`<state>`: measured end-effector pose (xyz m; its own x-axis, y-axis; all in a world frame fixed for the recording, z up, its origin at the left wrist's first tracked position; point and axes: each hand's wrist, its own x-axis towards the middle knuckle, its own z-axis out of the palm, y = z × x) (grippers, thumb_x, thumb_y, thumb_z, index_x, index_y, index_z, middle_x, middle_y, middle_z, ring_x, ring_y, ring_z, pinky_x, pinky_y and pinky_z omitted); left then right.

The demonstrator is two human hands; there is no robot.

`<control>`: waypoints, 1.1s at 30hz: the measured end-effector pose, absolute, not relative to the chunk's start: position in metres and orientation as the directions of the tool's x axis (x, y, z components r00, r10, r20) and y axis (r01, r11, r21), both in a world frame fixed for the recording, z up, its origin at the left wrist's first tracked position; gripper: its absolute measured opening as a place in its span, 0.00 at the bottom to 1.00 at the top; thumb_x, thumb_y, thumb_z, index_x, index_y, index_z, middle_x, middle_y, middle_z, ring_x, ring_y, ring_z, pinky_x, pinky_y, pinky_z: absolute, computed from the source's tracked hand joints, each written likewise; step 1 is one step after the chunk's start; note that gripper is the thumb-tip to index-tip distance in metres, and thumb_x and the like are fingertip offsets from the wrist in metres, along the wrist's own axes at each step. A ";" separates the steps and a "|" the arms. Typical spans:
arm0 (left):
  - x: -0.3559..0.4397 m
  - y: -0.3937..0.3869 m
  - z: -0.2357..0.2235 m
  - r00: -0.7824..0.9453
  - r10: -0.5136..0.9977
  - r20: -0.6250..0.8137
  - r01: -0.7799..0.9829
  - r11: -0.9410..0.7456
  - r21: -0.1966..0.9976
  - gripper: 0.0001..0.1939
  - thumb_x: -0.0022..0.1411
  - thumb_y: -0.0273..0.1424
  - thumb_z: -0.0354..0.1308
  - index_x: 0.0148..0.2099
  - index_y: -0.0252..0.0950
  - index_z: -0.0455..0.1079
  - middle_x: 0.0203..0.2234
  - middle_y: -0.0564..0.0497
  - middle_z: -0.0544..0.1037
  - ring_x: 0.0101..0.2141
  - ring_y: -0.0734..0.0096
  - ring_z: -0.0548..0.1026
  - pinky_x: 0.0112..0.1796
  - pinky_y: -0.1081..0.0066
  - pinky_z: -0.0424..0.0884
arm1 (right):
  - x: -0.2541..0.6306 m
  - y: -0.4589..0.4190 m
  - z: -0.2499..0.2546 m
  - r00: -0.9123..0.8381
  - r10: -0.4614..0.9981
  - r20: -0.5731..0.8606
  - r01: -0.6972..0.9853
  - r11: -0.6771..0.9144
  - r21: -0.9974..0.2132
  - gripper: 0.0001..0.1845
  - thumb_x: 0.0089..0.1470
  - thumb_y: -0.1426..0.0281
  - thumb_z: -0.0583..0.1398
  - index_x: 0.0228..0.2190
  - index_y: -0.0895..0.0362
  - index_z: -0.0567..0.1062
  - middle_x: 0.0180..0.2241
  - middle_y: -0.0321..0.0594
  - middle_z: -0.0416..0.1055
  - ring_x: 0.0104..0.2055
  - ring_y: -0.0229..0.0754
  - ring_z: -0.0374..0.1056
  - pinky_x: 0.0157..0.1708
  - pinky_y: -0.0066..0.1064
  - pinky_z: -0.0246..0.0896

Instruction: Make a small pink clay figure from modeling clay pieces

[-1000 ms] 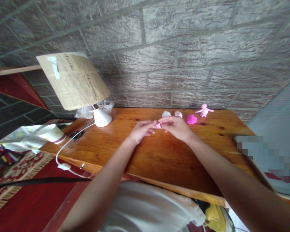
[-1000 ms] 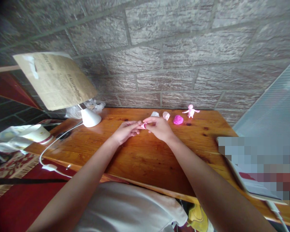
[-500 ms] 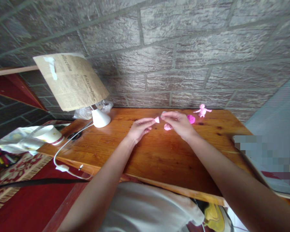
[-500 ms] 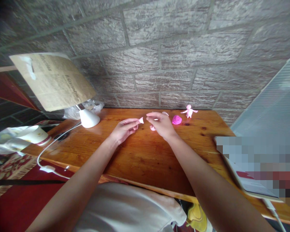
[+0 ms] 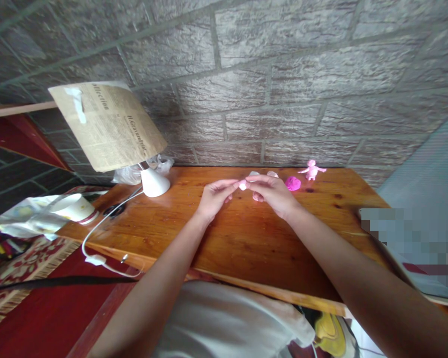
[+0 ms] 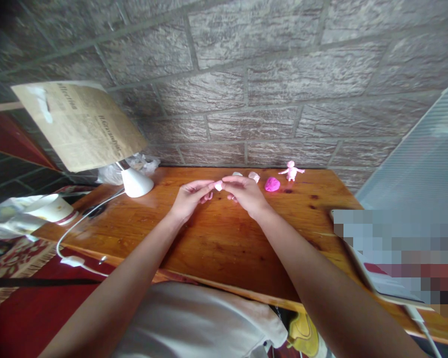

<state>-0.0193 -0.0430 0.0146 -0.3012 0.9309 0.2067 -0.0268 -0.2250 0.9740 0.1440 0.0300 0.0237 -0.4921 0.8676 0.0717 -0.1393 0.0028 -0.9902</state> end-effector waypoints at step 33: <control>-0.021 -0.041 0.012 -0.235 0.951 0.201 -0.190 -0.248 0.950 0.20 0.45 0.39 0.75 0.39 0.34 0.80 0.20 0.54 0.73 0.22 0.81 0.65 0.24 0.78 0.56 | 0.144 0.019 0.034 -0.595 0.786 -0.166 -0.223 -0.360 -0.906 0.12 0.41 0.73 0.73 0.32 0.53 0.82 0.33 0.34 0.78 0.24 0.27 0.61 0.22 0.21 0.54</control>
